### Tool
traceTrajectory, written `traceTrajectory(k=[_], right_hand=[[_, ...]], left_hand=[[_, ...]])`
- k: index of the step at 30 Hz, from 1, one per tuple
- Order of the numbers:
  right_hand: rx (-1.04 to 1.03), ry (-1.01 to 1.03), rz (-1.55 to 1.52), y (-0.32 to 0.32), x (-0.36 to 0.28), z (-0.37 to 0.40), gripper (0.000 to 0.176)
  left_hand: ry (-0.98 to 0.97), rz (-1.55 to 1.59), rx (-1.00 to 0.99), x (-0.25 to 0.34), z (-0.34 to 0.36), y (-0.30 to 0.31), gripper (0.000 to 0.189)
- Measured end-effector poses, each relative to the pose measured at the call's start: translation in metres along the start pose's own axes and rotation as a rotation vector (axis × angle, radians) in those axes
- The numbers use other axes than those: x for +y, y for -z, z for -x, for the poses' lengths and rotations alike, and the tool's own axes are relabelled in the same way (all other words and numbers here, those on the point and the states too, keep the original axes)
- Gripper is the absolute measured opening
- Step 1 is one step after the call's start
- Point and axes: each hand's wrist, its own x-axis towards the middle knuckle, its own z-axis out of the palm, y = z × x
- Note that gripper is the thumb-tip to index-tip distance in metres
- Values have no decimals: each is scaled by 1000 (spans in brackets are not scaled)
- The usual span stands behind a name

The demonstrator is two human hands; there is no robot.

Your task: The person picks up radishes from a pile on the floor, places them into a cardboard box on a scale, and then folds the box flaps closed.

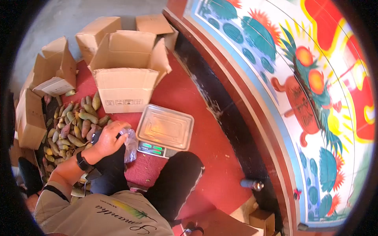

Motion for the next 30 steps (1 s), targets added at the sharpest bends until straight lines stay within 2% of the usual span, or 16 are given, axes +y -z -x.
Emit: traceTrajectory(k=[2,3,10,15,17,19,21,23,25,26,27,29,30], right_hand=[[-214,-185,-272,-12,1,15,20],[-249,-214,-334,-22,4,24,19],[-360,-101,-529,-101,28,91,11],[-221,93,-602,-135,36,73,9],[-458,-134,-605,-102,31,52,12],[-360,5,-350,-45,19,40,33],[-293,-205,-487,20,-5,41,33],[-333,-250,-570,-5,6,26,32],[-376,-135,-242,33,0,30,28],[-415,-529,-545,75,-14,40,28],[-414,-553,-552,63,-3,44,28],[-391,-429,-369,38,9,42,28],[-384,-455,-343,63,3,55,29]], left_hand=[[-9,21,-18,0,-1,-3,28],[-7,22,-12,1,-2,-4,27],[3,24,-33,5,-5,-4,24],[35,82,-46,3,-4,-7,22],[31,63,-39,3,-3,-9,22],[29,79,-45,-2,-2,-11,22],[19,91,-29,-4,-1,-11,23],[50,108,-44,-20,3,-14,25],[85,93,-64,-24,3,-14,25],[72,88,-83,-26,2,-14,26],[60,77,-98,-29,2,-14,26],[58,89,-104,-34,3,-16,27],[52,56,-90,-37,4,-16,27]])
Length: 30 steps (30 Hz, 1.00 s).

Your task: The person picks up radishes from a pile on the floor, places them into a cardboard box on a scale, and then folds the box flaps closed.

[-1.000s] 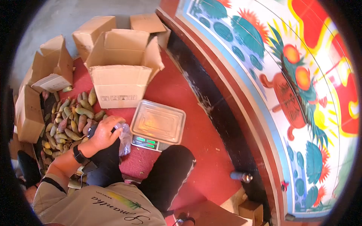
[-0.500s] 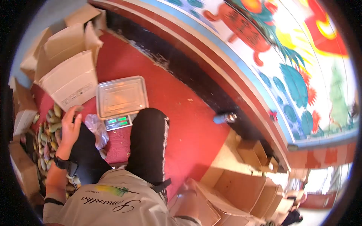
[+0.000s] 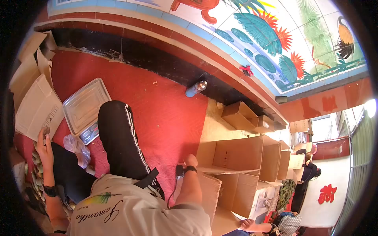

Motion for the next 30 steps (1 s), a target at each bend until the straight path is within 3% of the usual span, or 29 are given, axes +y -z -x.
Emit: traceTrajectory(k=[4,9,11,14,17,19,23,25,29,30], right_hand=[[-43,-110,44,4,3,30,29],[60,-88,91,-10,6,29,25],[-43,-94,144,-1,6,34,32],[34,-59,130,-15,22,26,26],[-94,-44,42,-21,40,13,30],[-144,9,162,-22,44,0,33],[111,163,239,16,13,-31,35],[337,221,30,73,-38,-12,33],[782,527,-149,175,-141,42,21],[863,688,-197,193,-161,49,18]], left_hand=[[3,0,1,8,-2,0,26],[-34,0,8,24,-5,-2,24],[-25,-12,21,26,-5,-3,23],[-48,0,46,42,-8,-1,22],[-43,-10,55,43,-8,0,21],[-51,-25,76,41,-7,1,22],[-43,2,102,41,-7,5,22],[-58,29,101,41,-6,7,22],[-68,-25,137,37,-2,10,21],[-63,-1,134,34,0,9,22]])
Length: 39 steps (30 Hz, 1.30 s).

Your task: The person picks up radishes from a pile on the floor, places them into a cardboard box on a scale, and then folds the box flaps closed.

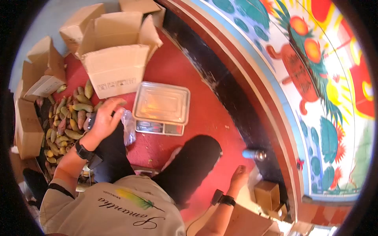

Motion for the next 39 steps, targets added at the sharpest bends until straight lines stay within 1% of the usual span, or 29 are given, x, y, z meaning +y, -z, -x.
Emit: traceTrajectory(k=[1,3,4,5,7,8,9,11,12,13,14,16,17,19,20,21,23,24,25,27,28,30,31,33,34,36,39], right_hand=[[92,140,-91,6,-19,-20,15],[211,278,-236,24,-75,-41,12],[226,336,-308,28,-97,-49,11],[232,367,-338,31,-117,-52,11],[164,507,-388,34,-150,-53,10],[97,555,-385,29,-160,-52,9],[94,649,-397,25,-172,-48,10],[53,741,-374,13,-188,-41,10],[63,767,-393,9,-192,-39,10],[17,751,-389,8,-194,-38,9],[-29,739,-385,5,-195,-38,10],[3,768,-379,-2,-191,-40,10],[27,760,-350,-6,-188,-42,12],[59,780,-334,-15,-180,-44,12],[79,774,-306,-16,-181,-46,12],[89,790,-310,-9,-186,-43,12],[33,738,-296,6,-189,-37,12],[20,727,-143,0,-180,-40,22],[24,734,-145,-1,-180,-42,22],[74,760,-248,16,-190,-35,16],[73,761,-246,16,-189,-35,16],[54,758,-255,14,-187,-35,17],[56,760,-255,14,-187,-34,17],[58,747,-266,14,-189,-34,19],[56,755,-270,15,-189,-33,19],[44,738,-271,22,-192,-31,21],[72,749,-269,23,-191,-31,22]], left_hand=[[5,18,2,-2,0,1,22],[19,29,13,2,1,5,22],[43,3,-15,4,1,9,23],[-26,33,51,-1,0,6,25],[6,86,54,-8,-2,8,27],[9,68,84,-12,-6,12,27],[5,24,88,-18,-13,17,28],[5,-42,119,-33,-30,30,28],[-34,-139,147,-44,-42,38,32],[-68,-236,175,-56,-53,45,37],[-59,-259,204,-69,-64,51,37],[-1,-457,251,-96,-89,62,47],[5,-475,279,-108,-99,66,47],[79,-786,220,-137,-115,67,51],[93,-916,256,-158,-117,60,46],[102,-921,273,-155,-120,65,46],[386,-976,-209,-150,-128,71,38],[358,-1043,-190,-149,-127,69,27],[363,-1044,-183,-151,-125,67,27],[385,-1058,-238,-155,-122,63,17],[386,-1056,-239,-157,-120,62,17],[385,-1095,-324,-156,-114,62,13],[387,-1095,-321,-154,-109,63,13],[361,-1112,-405,-150,-98,65,13],[369,-1115,-403,-154,-93,66,13],[285,-1148,-349,-162,-86,67,13],[309,-1177,-311,-164,-79,78,13]])
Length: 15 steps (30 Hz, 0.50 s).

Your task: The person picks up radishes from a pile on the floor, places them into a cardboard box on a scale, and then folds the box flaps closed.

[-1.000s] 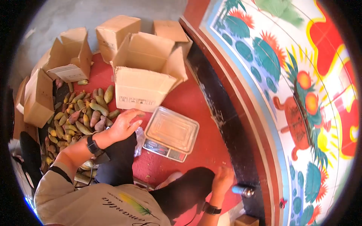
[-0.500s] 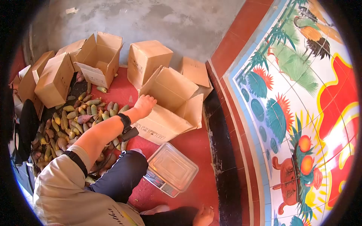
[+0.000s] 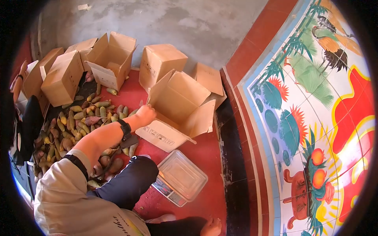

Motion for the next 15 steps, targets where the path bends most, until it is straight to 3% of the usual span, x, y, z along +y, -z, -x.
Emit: traceTrajectory(k=[7,9,11,15], right_hand=[[4,-42,-6,1,0,3,24],[-33,-121,-88,-6,3,4,13],[-28,-123,-86,-9,6,5,13],[1,-116,-100,-14,6,4,14]], left_hand=[[85,-42,32,-39,11,-13,14],[96,-34,42,-55,14,-13,14],[113,-30,52,-70,19,-7,13],[254,87,135,-92,35,6,13]])
